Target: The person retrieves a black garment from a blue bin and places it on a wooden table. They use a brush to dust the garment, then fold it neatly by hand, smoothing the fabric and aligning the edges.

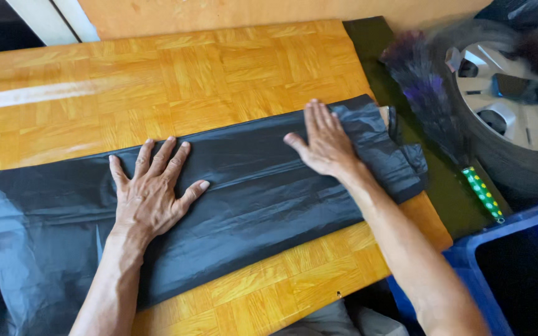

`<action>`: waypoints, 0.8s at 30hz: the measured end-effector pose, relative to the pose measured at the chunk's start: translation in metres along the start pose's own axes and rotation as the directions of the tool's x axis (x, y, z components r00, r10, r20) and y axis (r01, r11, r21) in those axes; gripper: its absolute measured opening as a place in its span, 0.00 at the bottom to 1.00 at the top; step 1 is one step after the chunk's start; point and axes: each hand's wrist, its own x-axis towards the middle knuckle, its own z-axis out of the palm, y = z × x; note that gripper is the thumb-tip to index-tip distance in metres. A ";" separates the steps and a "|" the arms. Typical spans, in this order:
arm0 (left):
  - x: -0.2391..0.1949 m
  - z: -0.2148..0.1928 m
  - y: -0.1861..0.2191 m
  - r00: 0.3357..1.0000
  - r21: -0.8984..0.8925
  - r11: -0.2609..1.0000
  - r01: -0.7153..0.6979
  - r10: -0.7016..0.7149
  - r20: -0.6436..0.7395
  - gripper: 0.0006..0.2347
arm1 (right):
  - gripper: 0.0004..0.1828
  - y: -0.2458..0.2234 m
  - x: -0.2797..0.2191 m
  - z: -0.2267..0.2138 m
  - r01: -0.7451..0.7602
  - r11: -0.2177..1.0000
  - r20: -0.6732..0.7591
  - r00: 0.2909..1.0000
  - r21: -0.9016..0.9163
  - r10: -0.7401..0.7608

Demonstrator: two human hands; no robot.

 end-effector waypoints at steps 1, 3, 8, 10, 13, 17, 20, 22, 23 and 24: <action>0.000 -0.001 0.000 1.000 0.001 1.000 0.008 -0.008 0.003 0.34 | 0.52 0.023 0.001 -0.002 -0.111 0.994 -0.009 0.994 0.007 0.111; 0.001 -0.002 0.003 1.000 0.007 1.000 0.011 -0.011 0.006 0.33 | 0.53 0.054 0.003 -0.004 -0.170 0.985 -0.001 0.985 -0.026 0.170; -0.003 -0.006 0.006 1.000 0.023 1.000 0.021 -0.021 0.005 0.34 | 0.56 0.041 0.003 -0.022 -0.274 0.961 0.047 0.960 -0.044 0.276; -0.001 -0.006 0.006 1.000 0.044 0.999 0.005 -0.006 0.021 0.36 | 0.55 -0.011 -0.011 -0.042 -0.237 0.966 0.008 0.971 -0.100 0.239; -0.001 0.010 -0.005 0.994 -0.006 0.997 -0.076 0.075 -0.080 0.37 | 0.52 -0.092 -0.036 -0.018 0.260 0.963 -0.371 0.889 -0.070 -0.267; 0.002 0.008 -0.003 0.996 0.047 0.996 -0.080 0.082 -0.037 0.36 | 0.58 -0.165 -0.098 0.017 0.490 0.871 -0.417 0.801 0.045 -0.429; 0.002 0.018 -0.008 0.972 0.082 0.987 -0.140 0.153 -0.177 0.37 | 0.57 -0.156 -0.120 0.030 0.531 0.847 -0.329 0.800 0.002 -0.501; 0.003 0.017 -0.009 0.967 0.095 0.986 -0.134 0.152 -0.204 0.38 | 0.59 -0.130 -0.116 0.034 0.387 0.922 -0.174 0.909 0.020 -0.378; 0.004 0.017 -0.010 0.967 0.092 0.986 -0.142 0.158 -0.200 0.38 | 0.59 -0.110 -0.118 0.036 0.379 0.925 -0.172 0.913 0.020 -0.371; 0.003 0.019 -0.011 0.968 0.095 0.986 -0.136 0.153 -0.198 0.38 | 0.57 -0.091 -0.120 0.038 0.345 0.938 -0.181 0.924 0.011 -0.338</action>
